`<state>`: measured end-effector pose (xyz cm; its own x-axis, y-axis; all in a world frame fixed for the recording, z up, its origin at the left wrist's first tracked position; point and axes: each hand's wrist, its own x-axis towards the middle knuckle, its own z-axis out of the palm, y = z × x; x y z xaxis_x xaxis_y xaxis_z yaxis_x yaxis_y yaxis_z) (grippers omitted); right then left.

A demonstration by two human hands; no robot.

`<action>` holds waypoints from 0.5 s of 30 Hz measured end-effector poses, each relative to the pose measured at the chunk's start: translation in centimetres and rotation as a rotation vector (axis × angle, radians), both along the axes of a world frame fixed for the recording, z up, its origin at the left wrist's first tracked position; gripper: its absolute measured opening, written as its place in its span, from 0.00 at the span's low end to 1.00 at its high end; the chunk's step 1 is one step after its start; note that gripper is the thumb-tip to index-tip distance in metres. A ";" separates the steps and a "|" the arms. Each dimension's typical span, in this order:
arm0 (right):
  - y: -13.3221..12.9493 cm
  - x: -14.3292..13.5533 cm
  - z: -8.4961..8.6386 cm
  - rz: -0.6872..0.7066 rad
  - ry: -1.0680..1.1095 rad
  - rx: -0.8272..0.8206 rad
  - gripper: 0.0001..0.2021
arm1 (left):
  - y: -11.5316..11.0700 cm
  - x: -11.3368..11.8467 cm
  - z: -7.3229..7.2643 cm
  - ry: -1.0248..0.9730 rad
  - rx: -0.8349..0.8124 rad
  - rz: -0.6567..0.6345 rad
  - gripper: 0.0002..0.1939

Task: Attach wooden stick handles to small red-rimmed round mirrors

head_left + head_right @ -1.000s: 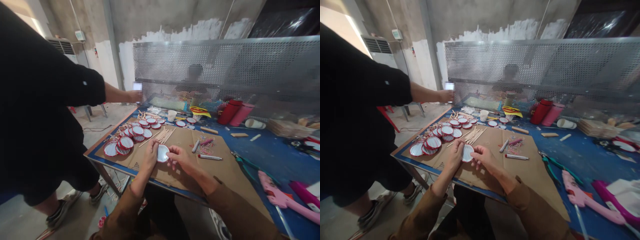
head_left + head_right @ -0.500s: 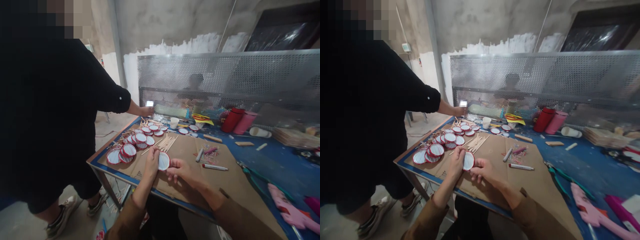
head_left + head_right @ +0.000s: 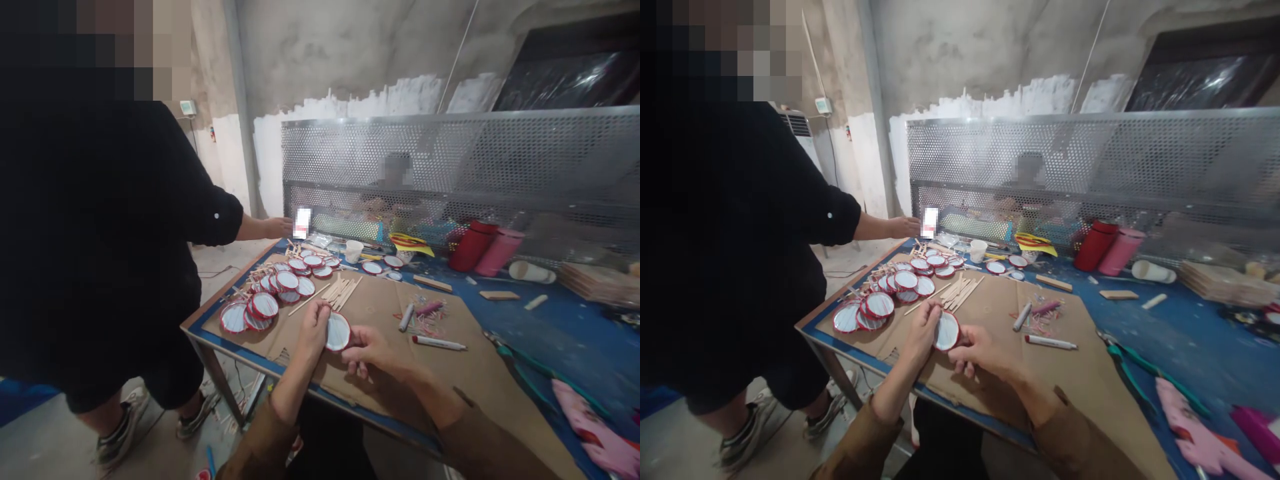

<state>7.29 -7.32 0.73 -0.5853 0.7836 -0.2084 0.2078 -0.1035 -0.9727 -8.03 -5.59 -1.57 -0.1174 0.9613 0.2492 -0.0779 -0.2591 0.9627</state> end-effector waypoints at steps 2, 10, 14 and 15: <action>0.2 0.4 0.2 0.019 0.007 -0.011 0.16 | 0.0 0.0 0.1 -0.001 0.001 0.000 0.11; 0.4 0.8 1.1 -0.099 0.025 0.023 0.18 | -0.1 0.3 0.4 -0.006 -0.009 -0.052 0.13; 0.4 0.8 1.2 -0.170 0.037 0.026 0.18 | -0.1 0.4 0.2 -0.044 -0.012 -0.067 0.14; 0.4 0.9 1.2 -0.194 0.045 0.031 0.18 | -0.2 0.4 0.2 -0.051 -0.026 -0.083 0.15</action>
